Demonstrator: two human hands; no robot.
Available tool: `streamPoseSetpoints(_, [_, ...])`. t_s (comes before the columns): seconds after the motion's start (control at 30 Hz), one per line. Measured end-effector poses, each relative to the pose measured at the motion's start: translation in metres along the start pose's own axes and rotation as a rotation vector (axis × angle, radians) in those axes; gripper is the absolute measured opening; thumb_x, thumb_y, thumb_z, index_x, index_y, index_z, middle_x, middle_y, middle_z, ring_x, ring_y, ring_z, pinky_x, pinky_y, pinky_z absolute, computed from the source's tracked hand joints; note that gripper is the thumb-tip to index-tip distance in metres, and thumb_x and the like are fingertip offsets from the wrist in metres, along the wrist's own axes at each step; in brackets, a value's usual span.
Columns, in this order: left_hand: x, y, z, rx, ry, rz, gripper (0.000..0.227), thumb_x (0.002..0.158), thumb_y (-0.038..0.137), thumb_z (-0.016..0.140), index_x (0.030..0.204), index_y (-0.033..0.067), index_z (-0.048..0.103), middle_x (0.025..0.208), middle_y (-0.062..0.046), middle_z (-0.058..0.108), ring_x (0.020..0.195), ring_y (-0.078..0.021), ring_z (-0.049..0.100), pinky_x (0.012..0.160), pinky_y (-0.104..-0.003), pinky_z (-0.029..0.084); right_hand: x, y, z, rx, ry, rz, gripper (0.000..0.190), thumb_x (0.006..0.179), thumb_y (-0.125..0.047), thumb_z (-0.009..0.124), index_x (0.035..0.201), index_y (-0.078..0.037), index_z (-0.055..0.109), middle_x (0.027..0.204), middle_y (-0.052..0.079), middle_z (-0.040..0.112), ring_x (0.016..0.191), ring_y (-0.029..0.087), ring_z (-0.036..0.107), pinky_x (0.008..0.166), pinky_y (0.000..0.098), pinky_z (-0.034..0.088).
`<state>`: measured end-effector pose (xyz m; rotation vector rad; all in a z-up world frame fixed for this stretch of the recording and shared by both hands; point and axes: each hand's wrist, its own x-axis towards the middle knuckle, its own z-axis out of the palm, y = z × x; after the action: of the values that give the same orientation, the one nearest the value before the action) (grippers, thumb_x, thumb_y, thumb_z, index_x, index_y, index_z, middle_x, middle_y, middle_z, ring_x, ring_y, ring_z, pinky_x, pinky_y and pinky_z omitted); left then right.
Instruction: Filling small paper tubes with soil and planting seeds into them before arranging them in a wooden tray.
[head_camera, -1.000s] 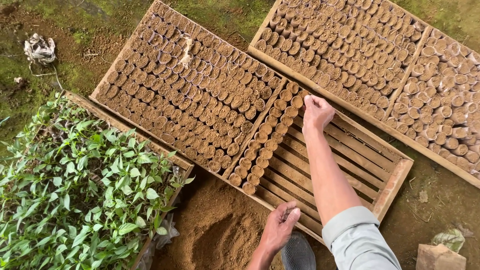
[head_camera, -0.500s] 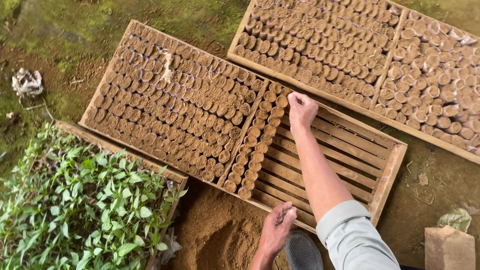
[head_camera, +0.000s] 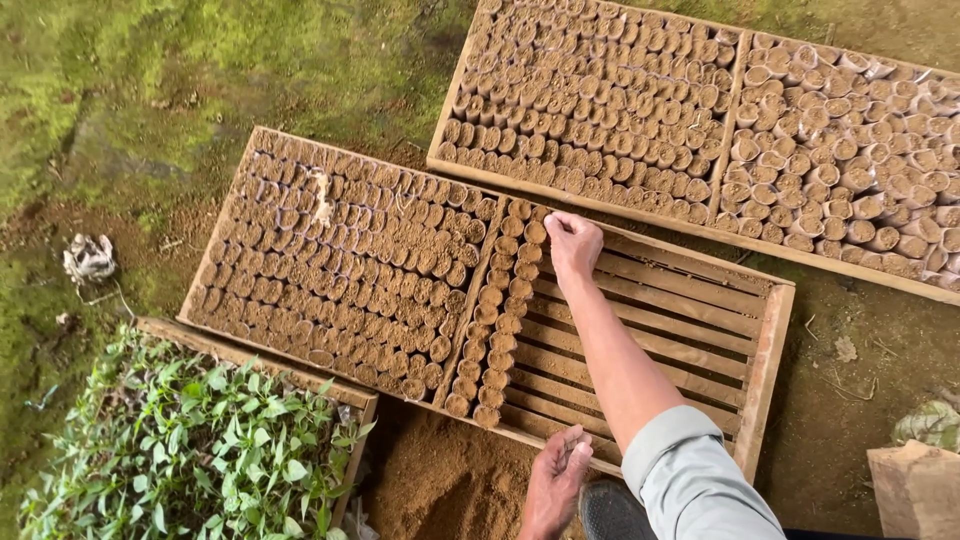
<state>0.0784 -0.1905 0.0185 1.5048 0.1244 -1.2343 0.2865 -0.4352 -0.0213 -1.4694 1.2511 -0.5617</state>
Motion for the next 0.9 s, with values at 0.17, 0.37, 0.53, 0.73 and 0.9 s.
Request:
streamPoseSetpoints(0.17, [0.003, -0.004, -0.001, -0.041, -0.019, 0.03, 0.07, 0.089, 0.044, 0.068, 0.14, -0.0015, 0.052, 0.122, -0.013, 0.071, 0.116, -0.0208, 0.069, 0.104, -0.035, 0.058, 0.002, -0.001, -0.002, -0.023, -0.017, 0.044, 0.023, 0.083, -0.012, 0.076, 0.106, -0.008, 0.079, 0.114, 0.012, 0.077, 0.098, 0.021, 0.073, 0.095, 0.0317, 0.058])
streamPoseSetpoints(0.37, [0.001, -0.008, 0.0, 0.028, -0.023, 0.074, 0.076, 0.089, 0.054, 0.064, 0.14, -0.0014, 0.052, 0.129, -0.017, 0.068, 0.123, -0.0252, 0.068, 0.108, -0.041, 0.056, 0.001, -0.002, -0.007, -0.004, -0.062, 0.029, 0.027, 0.085, -0.013, 0.073, 0.111, -0.007, 0.077, 0.117, 0.014, 0.076, 0.094, 0.02, 0.071, 0.088, 0.0293, 0.058])
streamPoseSetpoints(0.53, [-0.007, -0.011, -0.001, 0.018, 0.021, 0.106, 0.074, 0.088, 0.053, 0.066, 0.136, -0.0027, 0.055, 0.119, -0.018, 0.072, 0.116, -0.0269, 0.072, 0.105, -0.042, 0.06, -0.011, 0.025, -0.004, 0.224, 0.016, -0.091, 0.027, 0.081, -0.003, 0.068, 0.108, 0.001, 0.074, 0.105, 0.016, 0.079, 0.087, 0.02, 0.073, 0.078, 0.0224, 0.062])
streamPoseSetpoints(0.73, [-0.026, -0.025, -0.01, -0.012, 0.112, 0.206, 0.055, 0.08, 0.06, 0.067, 0.099, 0.0086, 0.071, 0.099, -0.01, 0.073, 0.1, -0.0249, 0.071, 0.1, -0.053, 0.059, -0.081, 0.049, -0.024, 0.342, 0.168, -0.226, 0.018, 0.092, -0.005, 0.067, 0.107, 0.003, 0.071, 0.107, 0.02, 0.076, 0.098, 0.028, 0.075, 0.09, 0.0301, 0.065])
streamPoseSetpoints(0.9, [-0.037, -0.05, -0.025, -0.074, 0.337, -0.001, 0.026, 0.098, 0.018, 0.06, 0.112, 0.0007, 0.072, 0.084, -0.008, 0.074, 0.073, -0.014, 0.066, 0.071, -0.027, 0.06, -0.166, 0.065, -0.051, 0.179, 0.165, -0.31, 0.016, 0.096, -0.009, 0.065, 0.106, 0.002, 0.071, 0.101, 0.018, 0.076, 0.093, 0.027, 0.074, 0.089, 0.035, 0.065])
